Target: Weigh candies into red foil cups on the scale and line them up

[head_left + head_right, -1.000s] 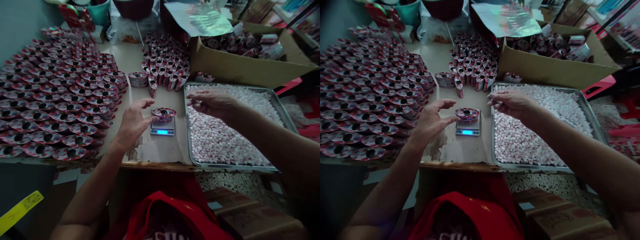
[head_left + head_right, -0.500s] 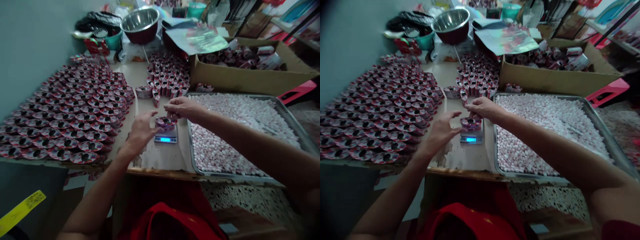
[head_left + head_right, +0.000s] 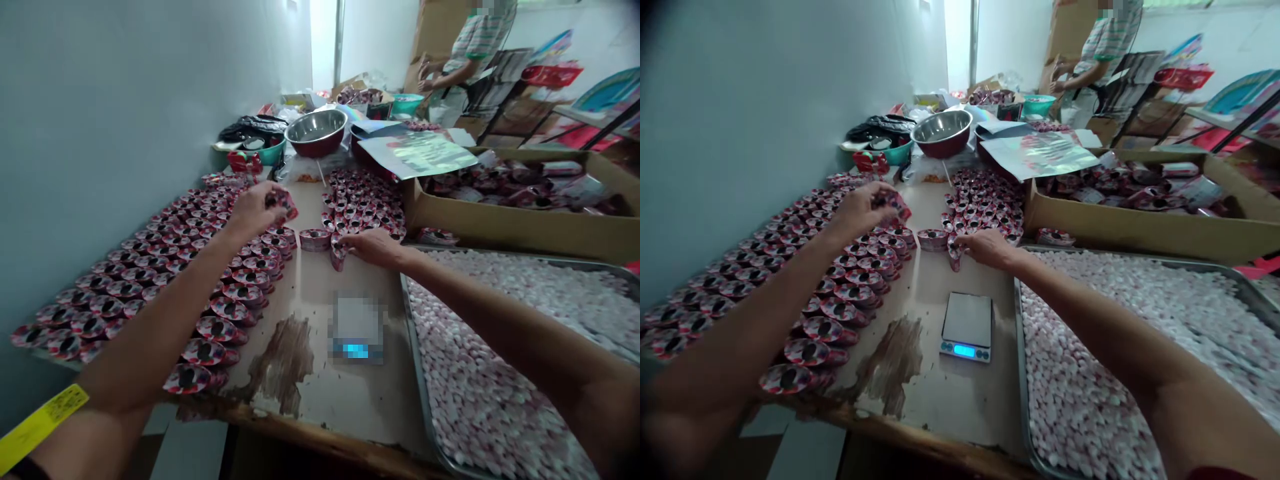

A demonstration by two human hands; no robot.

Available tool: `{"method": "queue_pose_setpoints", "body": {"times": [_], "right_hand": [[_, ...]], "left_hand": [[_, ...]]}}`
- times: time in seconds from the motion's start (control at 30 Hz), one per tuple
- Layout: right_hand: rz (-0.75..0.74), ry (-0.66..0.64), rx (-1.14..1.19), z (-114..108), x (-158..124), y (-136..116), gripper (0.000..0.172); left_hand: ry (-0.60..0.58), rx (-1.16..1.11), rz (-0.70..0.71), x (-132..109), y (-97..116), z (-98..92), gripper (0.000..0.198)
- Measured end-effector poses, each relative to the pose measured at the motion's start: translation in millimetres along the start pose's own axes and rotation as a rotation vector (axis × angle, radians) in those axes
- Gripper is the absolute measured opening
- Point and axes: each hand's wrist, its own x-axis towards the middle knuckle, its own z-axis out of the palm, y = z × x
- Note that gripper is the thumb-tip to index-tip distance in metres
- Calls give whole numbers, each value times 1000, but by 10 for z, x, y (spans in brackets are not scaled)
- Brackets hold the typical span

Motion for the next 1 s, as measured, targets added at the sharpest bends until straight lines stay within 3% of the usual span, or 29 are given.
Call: {"method": "queue_pose_setpoints", "body": {"times": [0.07, 0.13, 0.2, 0.33, 0.43, 0.53, 0.63, 0.8, 0.9, 1.0], "right_hand": [[-116, -71, -169, -29, 97, 15, 35], [-215, -115, -249, -63, 173, 36, 30], [-262, -136, -271, -95, 216, 57, 25], [-262, -147, -183, -209, 121, -22, 13], [-183, -123, -137, -385, -124, -273, 24], [-100, -193, -132, -574, -418, -621, 30], [-17, -330, -147, -632, -673, -923, 28], [92, -375, -97, -433, -987, -1133, 30], [212, -260, 90, -381, -1124, -1058, 21], [419, -1, 597, -449, -1235, -828, 18]], "left_hand": [[-16, -15, 57, 448, -293, 88, 49], [-162, -20, 82, 749, -512, 307, 55], [-320, 1, 108, 879, -668, 546, 56], [-496, 46, 150, 816, -867, 786, 46], [-594, 61, 187, 731, -948, 769, 39], [-672, 101, 238, 693, -968, 731, 46], [-661, 174, 264, 649, -911, 703, 49], [-428, 258, 255, 428, -626, 498, 55], [-412, 228, 324, 121, -300, 262, 52], [-479, 179, 451, -354, 85, 63, 48]]}}
